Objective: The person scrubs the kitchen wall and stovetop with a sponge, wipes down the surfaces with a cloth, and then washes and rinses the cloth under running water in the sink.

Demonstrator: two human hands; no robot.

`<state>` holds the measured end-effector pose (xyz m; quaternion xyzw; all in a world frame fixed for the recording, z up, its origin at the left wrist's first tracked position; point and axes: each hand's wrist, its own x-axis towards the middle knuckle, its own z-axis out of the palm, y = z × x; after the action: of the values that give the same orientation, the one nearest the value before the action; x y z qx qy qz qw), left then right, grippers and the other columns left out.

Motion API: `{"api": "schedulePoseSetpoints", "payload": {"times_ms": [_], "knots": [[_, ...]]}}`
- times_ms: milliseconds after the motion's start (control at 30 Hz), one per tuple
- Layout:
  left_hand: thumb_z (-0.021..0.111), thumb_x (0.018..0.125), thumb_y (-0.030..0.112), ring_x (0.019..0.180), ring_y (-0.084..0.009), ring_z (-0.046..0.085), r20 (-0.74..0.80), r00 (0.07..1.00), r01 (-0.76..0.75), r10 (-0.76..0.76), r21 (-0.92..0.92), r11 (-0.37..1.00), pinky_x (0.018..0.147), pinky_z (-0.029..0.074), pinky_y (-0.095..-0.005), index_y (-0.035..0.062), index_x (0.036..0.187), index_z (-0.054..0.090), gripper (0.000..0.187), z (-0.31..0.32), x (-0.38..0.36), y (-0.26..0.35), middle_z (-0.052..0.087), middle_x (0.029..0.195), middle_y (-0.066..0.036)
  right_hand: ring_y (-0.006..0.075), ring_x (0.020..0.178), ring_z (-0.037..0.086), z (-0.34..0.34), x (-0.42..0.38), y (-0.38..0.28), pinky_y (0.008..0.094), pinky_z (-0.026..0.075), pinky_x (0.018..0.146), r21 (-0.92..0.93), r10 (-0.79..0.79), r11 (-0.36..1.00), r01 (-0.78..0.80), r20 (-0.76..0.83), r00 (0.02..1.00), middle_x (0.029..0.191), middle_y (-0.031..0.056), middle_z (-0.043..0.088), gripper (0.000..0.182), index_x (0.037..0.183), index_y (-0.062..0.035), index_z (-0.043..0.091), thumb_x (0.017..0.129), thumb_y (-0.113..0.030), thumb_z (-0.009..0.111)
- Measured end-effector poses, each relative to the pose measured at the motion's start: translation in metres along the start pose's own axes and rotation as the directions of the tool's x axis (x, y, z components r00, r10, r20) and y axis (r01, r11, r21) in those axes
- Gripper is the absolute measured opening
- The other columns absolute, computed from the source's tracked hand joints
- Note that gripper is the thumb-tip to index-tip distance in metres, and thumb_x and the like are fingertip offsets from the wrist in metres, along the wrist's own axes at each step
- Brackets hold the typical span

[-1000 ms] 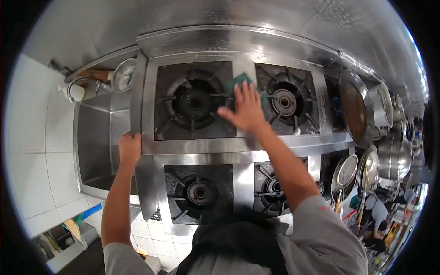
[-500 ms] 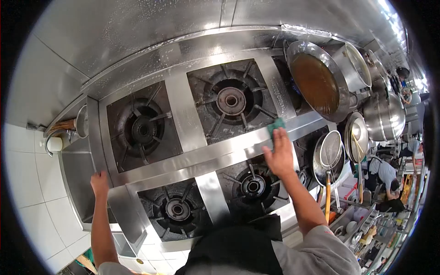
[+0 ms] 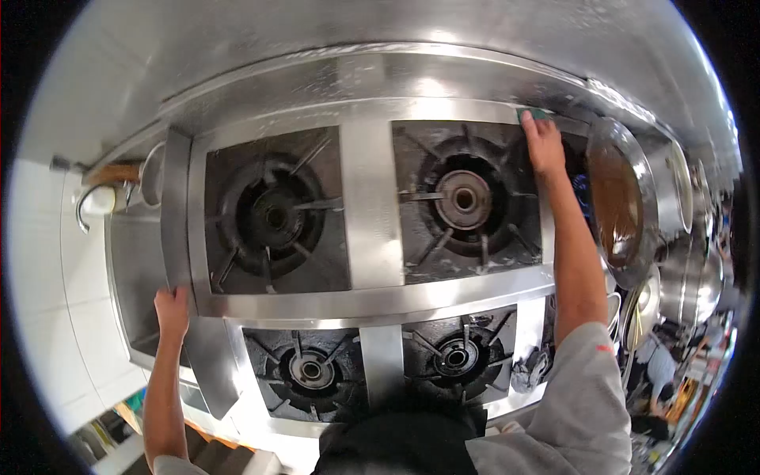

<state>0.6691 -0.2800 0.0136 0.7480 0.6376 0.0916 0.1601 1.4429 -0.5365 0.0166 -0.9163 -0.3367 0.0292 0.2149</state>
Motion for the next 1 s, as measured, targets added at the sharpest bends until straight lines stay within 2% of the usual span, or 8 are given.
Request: {"api": "schedulePoseSetpoints", "payload": {"times_ms": [233,367,533,600,800,900,933,1000], "knots": [[0.053,0.103,0.045,0.082,-0.0499,0.065,0.137,0.977,0.173,-0.164,-0.055,0.983,0.074,0.049,-0.0503,-0.0101,0.09,0.066,0.058,-0.018,-0.006,0.05,0.063,0.08,-0.034,0.0426,0.119,0.055,0.108,-0.039,-0.224,0.0462,0.042,0.107,0.107,-0.563,0.825,0.555,0.074,0.823,0.125,0.0254,0.064,0.065,0.122,0.0,0.072,0.102,-0.056,0.047],[0.036,0.104,0.064,0.114,-0.0519,0.06,0.095,0.983,0.171,-0.155,-0.18,0.969,0.098,0.048,-0.0517,-0.0016,0.126,0.066,0.075,-0.025,-0.011,0.048,0.067,0.116,-0.033,0.0412,0.119,0.055,0.186,-0.076,-0.397,0.0473,0.042,0.105,0.167,-0.741,0.67,0.723,0.087,0.666,0.123,0.0215,0.066,0.06,0.123,0.0014,0.07,0.104,-0.05,0.046],[0.029,0.106,0.062,0.109,-0.0509,0.063,0.137,0.978,0.185,-0.155,-0.242,0.952,0.097,0.048,-0.0548,-0.0026,0.11,0.07,0.076,-0.032,-0.012,0.046,0.069,0.108,-0.032,0.0381,0.124,0.053,0.282,-0.081,-0.54,0.0464,0.039,0.11,0.009,-0.925,0.313,0.95,0.228,0.303,0.125,0.0207,0.067,0.051,0.123,-0.0018,0.069,0.104,-0.041,0.043],[0.029,0.106,0.061,0.106,-0.0503,0.064,0.113,0.984,0.163,-0.139,-0.235,0.958,0.095,0.05,-0.0548,-0.0023,0.105,0.071,0.076,-0.032,-0.013,0.044,0.07,0.106,-0.03,0.0366,0.121,0.055,0.256,-0.133,-0.565,0.0472,0.042,0.107,0.004,-0.868,0.45,0.893,0.239,0.436,0.124,0.0191,0.068,0.04,0.113,-0.0012,0.07,0.099,-0.03,0.046],[0.024,0.105,0.065,0.111,-0.0434,0.067,0.154,0.976,0.184,-0.156,-0.193,0.964,0.097,0.052,-0.0522,0.0003,0.108,0.074,0.082,-0.029,-0.011,0.041,0.071,0.111,-0.027,0.0392,0.105,0.061,0.246,-0.273,-0.519,0.0484,0.048,0.096,0.18,-0.917,0.364,0.914,0.24,0.318,0.115,0.0231,0.066,0.025,0.101,-0.0003,0.07,0.087,-0.017,0.058],[0.022,0.103,0.067,0.115,-0.0428,0.066,0.121,0.977,0.192,-0.175,-0.15,0.97,0.1,0.05,-0.0531,0.0001,0.114,0.073,0.085,-0.017,-0.006,0.04,0.071,0.114,-0.027,0.0385,0.113,0.06,0.216,-0.383,-0.492,0.0479,0.049,0.097,0.506,-0.721,0.676,0.535,0.306,0.622,0.119,0.0196,0.065,0.025,0.106,-0.002,0.067,0.088,-0.018,0.067],[0.022,0.103,0.068,0.116,-0.0427,0.065,0.126,0.976,0.196,-0.179,-0.137,0.971,0.101,0.049,-0.0532,0.0001,0.116,0.073,0.086,-0.02,-0.007,0.04,0.071,0.115,-0.027,0.0381,0.124,0.055,0.195,-0.402,-0.487,0.0489,0.046,0.104,0.32,-0.857,0.506,0.801,0.291,0.425,0.128,0.0187,0.06,0.03,0.116,-0.0004,0.065,0.088,-0.012,0.061],[0.021,0.103,0.068,0.117,-0.0426,0.065,0.123,0.976,0.191,-0.178,-0.103,0.976,0.102,0.049,-0.0528,0.0004,0.116,0.073,0.087,-0.023,-0.007,0.045,0.071,0.116,-0.026,0.0385,0.124,0.054,0.185,-0.413,-0.461,0.0493,0.044,0.106,0.307,-0.908,0.416,0.856,0.077,0.413,0.131,0.0196,0.058,0.037,0.123,0.0005,0.063,0.087,-0.008,0.058]]}}
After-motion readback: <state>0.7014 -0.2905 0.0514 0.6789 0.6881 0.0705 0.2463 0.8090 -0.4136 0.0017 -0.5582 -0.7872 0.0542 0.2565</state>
